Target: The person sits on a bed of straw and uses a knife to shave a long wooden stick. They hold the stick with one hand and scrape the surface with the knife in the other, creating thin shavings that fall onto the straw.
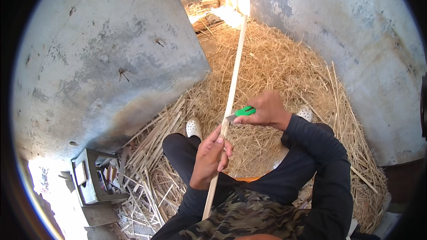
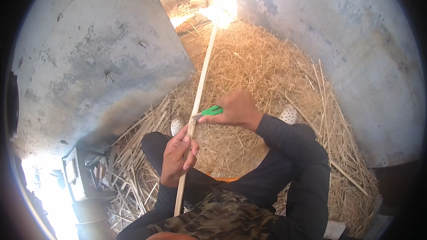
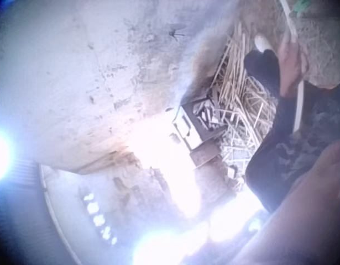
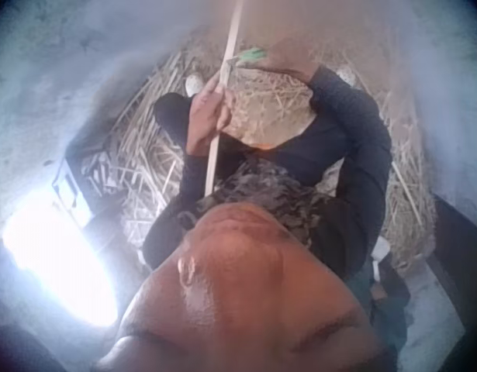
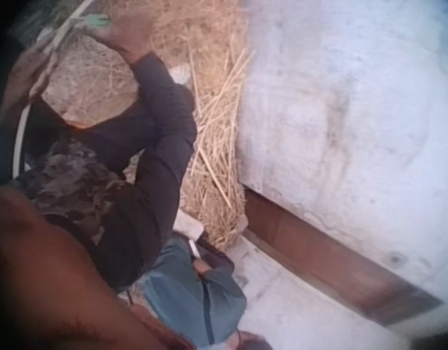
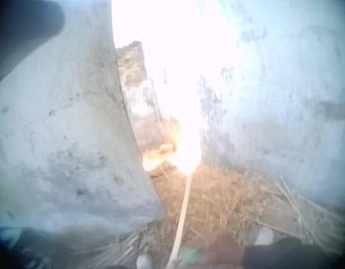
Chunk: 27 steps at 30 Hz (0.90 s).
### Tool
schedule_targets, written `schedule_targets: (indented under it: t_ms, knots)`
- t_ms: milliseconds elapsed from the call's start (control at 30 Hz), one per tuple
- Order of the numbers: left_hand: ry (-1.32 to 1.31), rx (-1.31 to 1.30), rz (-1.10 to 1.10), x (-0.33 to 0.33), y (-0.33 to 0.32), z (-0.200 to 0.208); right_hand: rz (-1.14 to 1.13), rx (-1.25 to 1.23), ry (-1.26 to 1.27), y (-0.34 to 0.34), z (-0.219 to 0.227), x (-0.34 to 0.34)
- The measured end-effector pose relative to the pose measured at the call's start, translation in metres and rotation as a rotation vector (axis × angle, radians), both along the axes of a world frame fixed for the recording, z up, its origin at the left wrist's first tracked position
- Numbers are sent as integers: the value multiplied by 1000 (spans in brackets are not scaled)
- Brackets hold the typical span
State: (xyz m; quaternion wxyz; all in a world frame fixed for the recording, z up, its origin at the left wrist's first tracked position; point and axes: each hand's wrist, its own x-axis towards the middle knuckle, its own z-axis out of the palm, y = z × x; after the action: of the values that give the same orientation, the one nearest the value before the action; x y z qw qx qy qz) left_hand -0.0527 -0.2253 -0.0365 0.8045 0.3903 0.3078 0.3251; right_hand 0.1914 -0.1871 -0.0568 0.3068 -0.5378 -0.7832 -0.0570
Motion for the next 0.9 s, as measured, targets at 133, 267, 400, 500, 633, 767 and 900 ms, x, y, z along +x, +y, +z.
schedule_targets:
  t_ms: [133,267,400,500,633,767,900]
  knots:
    - [21,-12,31,1,-5,5,-108,65,47,28,-1,19]
    - [-7,-9,22,-3,-1,-1,-28,6,-40,14,-12,-2]
    - [14,-13,-30,-9,-6,-6,-137,57,-28,41,-22,18]
    - [38,1,-39,-6,-8,-1,-140,86,-25,46,-10,29]
    - [47,20,-73,-7,-9,2,-98,164,-43,59,-9,39]
    - [90,9,-147,-12,-29,2,-430,79,-29,89,-18,90]
    - [112,-62,-220,-12,-53,7,-643,42,108,99,-16,159]
